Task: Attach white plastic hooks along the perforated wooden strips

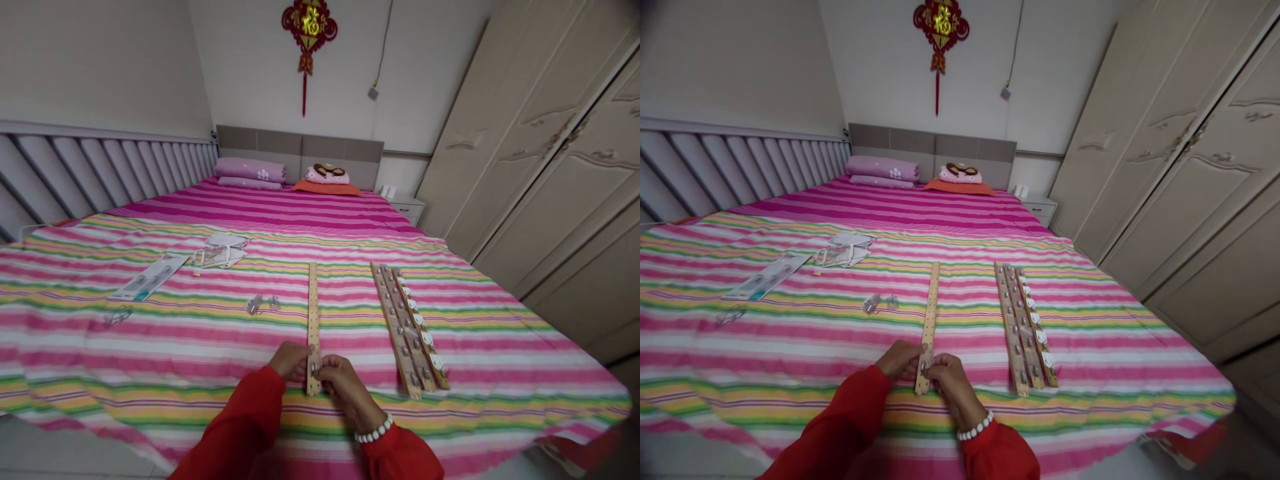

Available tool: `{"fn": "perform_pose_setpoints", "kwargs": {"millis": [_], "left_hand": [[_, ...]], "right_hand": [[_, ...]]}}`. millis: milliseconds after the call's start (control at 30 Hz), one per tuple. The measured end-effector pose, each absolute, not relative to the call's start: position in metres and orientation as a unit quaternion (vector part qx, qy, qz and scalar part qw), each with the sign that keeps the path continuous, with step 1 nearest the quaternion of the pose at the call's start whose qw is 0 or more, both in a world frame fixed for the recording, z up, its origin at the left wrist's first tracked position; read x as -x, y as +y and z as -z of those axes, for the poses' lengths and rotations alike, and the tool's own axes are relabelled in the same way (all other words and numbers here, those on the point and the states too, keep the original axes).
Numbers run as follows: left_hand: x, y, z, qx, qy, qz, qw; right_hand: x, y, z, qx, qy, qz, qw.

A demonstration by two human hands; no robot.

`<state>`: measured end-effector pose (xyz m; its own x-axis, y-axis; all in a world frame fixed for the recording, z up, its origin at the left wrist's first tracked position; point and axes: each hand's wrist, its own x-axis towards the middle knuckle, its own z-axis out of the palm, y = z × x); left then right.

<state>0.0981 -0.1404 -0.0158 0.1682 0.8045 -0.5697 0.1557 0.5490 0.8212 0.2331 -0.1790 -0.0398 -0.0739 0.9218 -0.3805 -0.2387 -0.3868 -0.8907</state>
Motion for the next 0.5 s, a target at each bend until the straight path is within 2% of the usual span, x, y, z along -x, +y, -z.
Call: {"fn": "perform_pose_setpoints", "kwargs": {"millis": [300,400,500], "left_hand": [[-0.104,-0.137,0.037,-0.461,0.621,-0.273,0.572],[-0.103,-0.137,0.037,-0.451,0.617,-0.273,0.584],[-0.100,-0.137,0.035,-0.419,0.605,-0.272,0.620]], "right_hand": [[-0.219,-0.175,0.052,0.504,-0.279,-0.646,0.502],[-0.218,-0.175,0.052,0.507,-0.278,-0.635,0.512],[-0.222,-0.177,0.046,0.519,-0.294,-0.639,0.486]]}}
